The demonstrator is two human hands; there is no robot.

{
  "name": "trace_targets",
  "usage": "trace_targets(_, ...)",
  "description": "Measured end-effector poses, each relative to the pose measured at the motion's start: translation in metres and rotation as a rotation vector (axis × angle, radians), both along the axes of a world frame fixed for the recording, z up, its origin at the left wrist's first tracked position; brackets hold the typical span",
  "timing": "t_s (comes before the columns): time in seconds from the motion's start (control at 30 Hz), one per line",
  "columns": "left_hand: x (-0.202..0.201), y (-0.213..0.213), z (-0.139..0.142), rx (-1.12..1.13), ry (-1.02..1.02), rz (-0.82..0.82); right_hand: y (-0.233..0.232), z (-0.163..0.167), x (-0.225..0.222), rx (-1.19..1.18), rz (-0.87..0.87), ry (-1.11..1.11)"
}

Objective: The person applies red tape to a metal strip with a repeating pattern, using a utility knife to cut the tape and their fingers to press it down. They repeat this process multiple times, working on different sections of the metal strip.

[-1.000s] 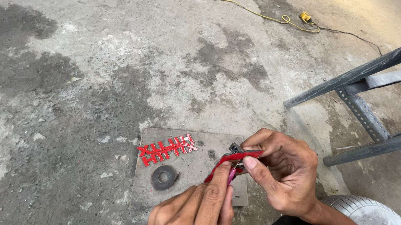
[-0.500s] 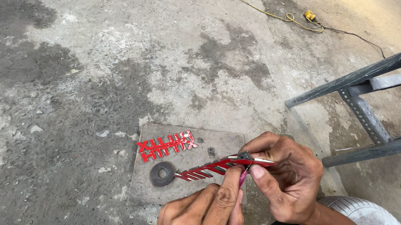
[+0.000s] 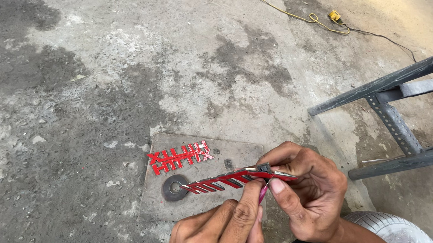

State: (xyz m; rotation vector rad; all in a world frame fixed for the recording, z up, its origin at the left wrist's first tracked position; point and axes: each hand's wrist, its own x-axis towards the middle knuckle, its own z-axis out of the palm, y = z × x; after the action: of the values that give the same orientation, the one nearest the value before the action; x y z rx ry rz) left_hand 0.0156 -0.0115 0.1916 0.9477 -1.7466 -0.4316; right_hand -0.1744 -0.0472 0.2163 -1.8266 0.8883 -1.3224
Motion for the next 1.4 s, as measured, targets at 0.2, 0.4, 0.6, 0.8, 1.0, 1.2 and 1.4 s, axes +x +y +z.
trace_targets(0.2,0.000,0.000,0.000,0.001,0.007,-0.002,0.000,0.002,0.002,-0.003,-0.002,0.001)
trace_targets(0.4,0.002,-0.001,0.000,-0.040,0.007,0.014,0.001,0.004,0.005,0.016,0.008,-0.018)
trace_targets(0.6,0.002,0.000,0.000,-0.038,-0.028,0.043,-0.001,-0.001,0.003,-0.096,-0.003,-0.005)
trace_targets(0.8,0.002,0.000,-0.002,-0.015,-0.021,0.017,0.006,-0.007,0.002,-0.145,-0.096,0.055)
trace_targets(1.0,0.006,0.001,-0.003,-0.040,0.027,-0.029,0.005,-0.008,0.001,-0.243,-0.127,0.137)
trace_targets(1.2,0.006,0.001,-0.002,-0.046,0.068,-0.036,0.006,-0.009,0.002,-0.256,-0.139,0.123)
trace_targets(1.4,0.005,0.000,0.000,-0.079,0.068,-0.011,0.004,-0.007,0.002,-0.248,-0.127,0.120)
